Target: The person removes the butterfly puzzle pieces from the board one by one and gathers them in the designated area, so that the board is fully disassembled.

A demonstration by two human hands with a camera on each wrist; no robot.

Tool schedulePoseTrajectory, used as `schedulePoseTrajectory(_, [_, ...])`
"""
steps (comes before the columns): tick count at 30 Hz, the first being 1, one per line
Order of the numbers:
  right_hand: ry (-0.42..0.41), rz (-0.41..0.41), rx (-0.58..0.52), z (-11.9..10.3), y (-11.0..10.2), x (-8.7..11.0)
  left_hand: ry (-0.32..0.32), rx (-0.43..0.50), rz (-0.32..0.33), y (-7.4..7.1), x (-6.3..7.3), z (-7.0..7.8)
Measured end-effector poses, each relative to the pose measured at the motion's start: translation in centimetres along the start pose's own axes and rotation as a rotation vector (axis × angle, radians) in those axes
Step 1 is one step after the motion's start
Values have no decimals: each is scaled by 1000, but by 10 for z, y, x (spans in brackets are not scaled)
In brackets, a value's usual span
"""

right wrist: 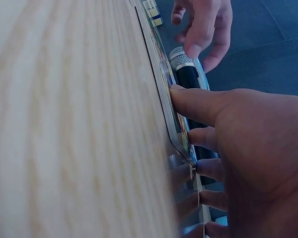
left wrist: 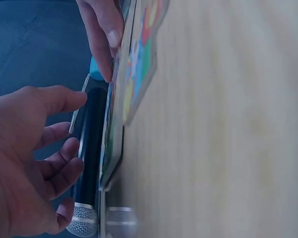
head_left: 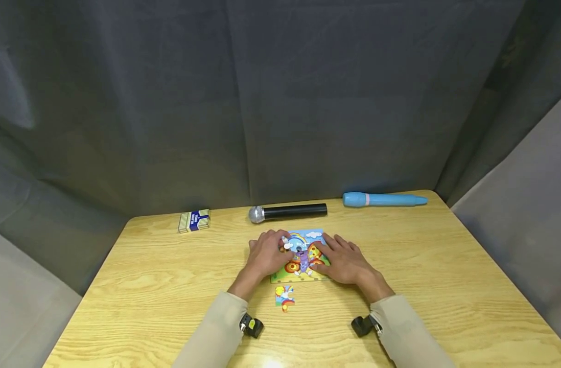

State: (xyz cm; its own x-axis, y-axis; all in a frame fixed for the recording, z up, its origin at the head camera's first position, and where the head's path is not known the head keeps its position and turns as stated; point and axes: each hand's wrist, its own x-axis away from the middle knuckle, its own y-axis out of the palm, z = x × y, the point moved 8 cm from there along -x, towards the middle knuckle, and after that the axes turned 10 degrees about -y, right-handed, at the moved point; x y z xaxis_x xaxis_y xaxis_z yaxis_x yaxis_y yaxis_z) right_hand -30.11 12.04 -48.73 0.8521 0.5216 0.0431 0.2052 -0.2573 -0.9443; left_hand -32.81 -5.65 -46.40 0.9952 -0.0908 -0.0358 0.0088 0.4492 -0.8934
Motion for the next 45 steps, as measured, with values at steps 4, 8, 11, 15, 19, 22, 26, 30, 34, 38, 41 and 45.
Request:
schedulePoseTrajectory(4, [-9, -5, -1, -1, 2, -1, 20, 5, 1, -3, 12, 3])
schedulePoseTrajectory(8, [-3, -7, -12, 0, 3, 1, 38, 26, -21, -1, 22, 6])
schedulePoseTrajectory(11, [8, -6, -19, 2, 4, 2, 39, 52, -46, 1, 28, 7])
schedulePoseTrajectory(15, [2, 0, -12, 1, 3, 2, 49, 57, -58, 1, 36, 8])
schedulePoseTrajectory(19, [-16, 4, -7, -1, 2, 1, 74, 42, -64, 1, 43, 11])
schedulePoseTrajectory(22, [-23, 2, -2, -1, 1, 1, 90, 32, -80, 3, 48, 12])
schedulePoseTrajectory(26, [-29, 3, 10, -1, 0, 0, 78, 24, -110, 6, 54, 10])
schedulePoseTrajectory(30, [-20, 2, 7, 1, 2, 0, 79, 20, -145, 9, 61, 8])
schedulePoseTrajectory(34, [-11, 3, -2, 3, 2, 0, 95, 3, -163, 12, 66, 9])
schedulePoseTrajectory(38, [-7, 8, -1, 3, 2, 1, 108, -29, -161, 13, 69, 10])
schedulePoseTrajectory(41, [-12, 12, 5, 3, 1, 0, 116, -49, -166, 14, 71, 12])
schedulePoseTrajectory(45, [-22, 16, 8, 3, 1, 0, 124, -67, -182, 16, 76, 16])
